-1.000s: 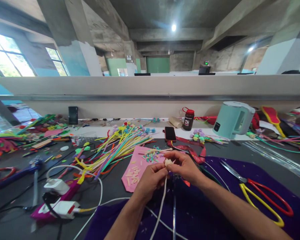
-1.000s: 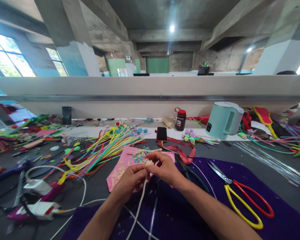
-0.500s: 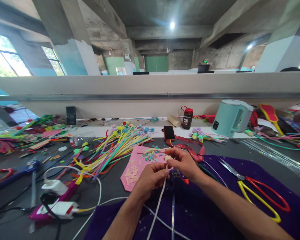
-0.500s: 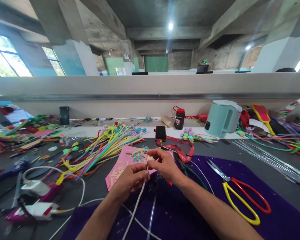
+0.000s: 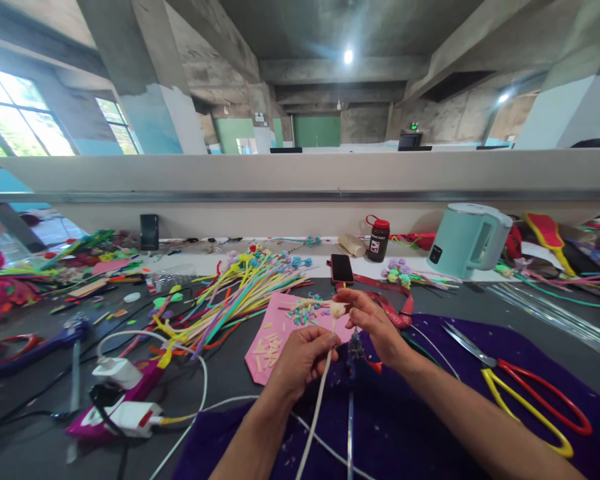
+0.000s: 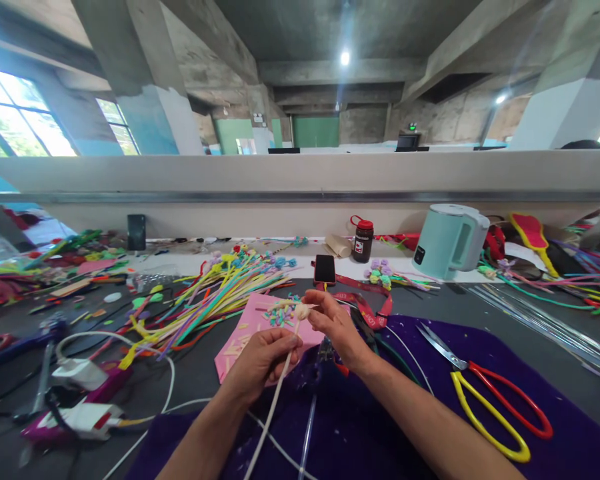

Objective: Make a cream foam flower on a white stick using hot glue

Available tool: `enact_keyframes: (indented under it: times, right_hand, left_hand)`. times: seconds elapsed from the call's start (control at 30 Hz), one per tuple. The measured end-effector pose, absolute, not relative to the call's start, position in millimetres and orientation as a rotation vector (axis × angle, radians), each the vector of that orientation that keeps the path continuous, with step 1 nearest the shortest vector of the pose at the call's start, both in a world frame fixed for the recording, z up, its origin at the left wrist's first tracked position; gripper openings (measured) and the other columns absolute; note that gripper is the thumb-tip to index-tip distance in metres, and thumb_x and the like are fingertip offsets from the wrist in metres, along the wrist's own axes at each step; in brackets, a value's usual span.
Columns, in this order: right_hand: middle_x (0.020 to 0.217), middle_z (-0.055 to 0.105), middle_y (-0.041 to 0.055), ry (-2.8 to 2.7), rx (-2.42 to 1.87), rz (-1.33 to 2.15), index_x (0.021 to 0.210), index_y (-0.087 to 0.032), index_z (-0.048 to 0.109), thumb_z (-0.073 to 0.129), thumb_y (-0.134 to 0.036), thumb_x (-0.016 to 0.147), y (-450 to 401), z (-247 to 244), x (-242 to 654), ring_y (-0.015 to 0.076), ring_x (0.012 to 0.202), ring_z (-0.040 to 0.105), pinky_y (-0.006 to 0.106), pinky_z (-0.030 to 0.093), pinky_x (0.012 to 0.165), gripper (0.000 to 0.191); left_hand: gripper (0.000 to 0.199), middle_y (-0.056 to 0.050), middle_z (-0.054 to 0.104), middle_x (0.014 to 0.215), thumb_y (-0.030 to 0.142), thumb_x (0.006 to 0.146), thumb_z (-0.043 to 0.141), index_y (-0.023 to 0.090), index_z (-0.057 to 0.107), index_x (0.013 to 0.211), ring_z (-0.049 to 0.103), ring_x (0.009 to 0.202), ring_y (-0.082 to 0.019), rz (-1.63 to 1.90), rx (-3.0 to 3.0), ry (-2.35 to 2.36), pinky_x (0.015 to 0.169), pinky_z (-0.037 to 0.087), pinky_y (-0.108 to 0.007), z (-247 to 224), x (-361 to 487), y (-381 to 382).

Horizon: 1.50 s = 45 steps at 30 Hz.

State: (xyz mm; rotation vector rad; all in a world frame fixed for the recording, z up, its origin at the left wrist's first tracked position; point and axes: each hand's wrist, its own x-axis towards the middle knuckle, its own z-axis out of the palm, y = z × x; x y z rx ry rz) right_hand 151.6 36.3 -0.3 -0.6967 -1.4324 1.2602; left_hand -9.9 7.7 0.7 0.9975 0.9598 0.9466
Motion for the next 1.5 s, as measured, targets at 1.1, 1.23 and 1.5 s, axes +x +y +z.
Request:
enact_keyframes:
  times: [1.1,1.23,1.5]
  right_hand:
    - [0.048,0.047,-0.0062,-1.415,-0.889,1.443,0.069,-0.017,0.054,0.060,-0.038,0.073,35.1,-3.3,140.8,0.0058,0.038,0.037,0.019,0.024,0.038,0.022]
    - [0.055,0.053,-0.0035,-1.342,-0.856,1.497,0.072,-0.016,0.058,0.061,-0.041,0.073,33.6,-10.6,137.0,0.0070,0.043,0.043,0.019,0.023,0.040,0.025]
    - [0.059,0.052,-0.0029,-1.197,-0.846,1.537,0.069,-0.014,0.062,0.067,-0.030,0.067,32.3,-17.7,132.3,0.0073,0.053,0.044,0.019,0.029,0.047,0.017]
  left_hand:
    - [0.025,-0.001,0.059,0.056,0.033,0.068,0.063,0.009,0.064,0.078,0.041,0.035,-0.002,1.000,0.882,0.841,0.033,0.024,-0.014,-3.1,-13.7,11.5]
    - [0.027,0.001,0.054,0.047,0.036,0.074,0.059,0.010,0.061,0.071,0.036,0.031,-0.002,0.987,1.009,0.852,0.031,0.020,-0.015,-9.9,-11.1,11.6]
    - [0.035,0.003,0.047,0.039,0.045,0.075,0.056,0.012,0.058,0.063,0.035,0.031,-0.003,0.942,1.131,0.971,0.033,0.020,-0.015,-14.6,-6.2,11.9]
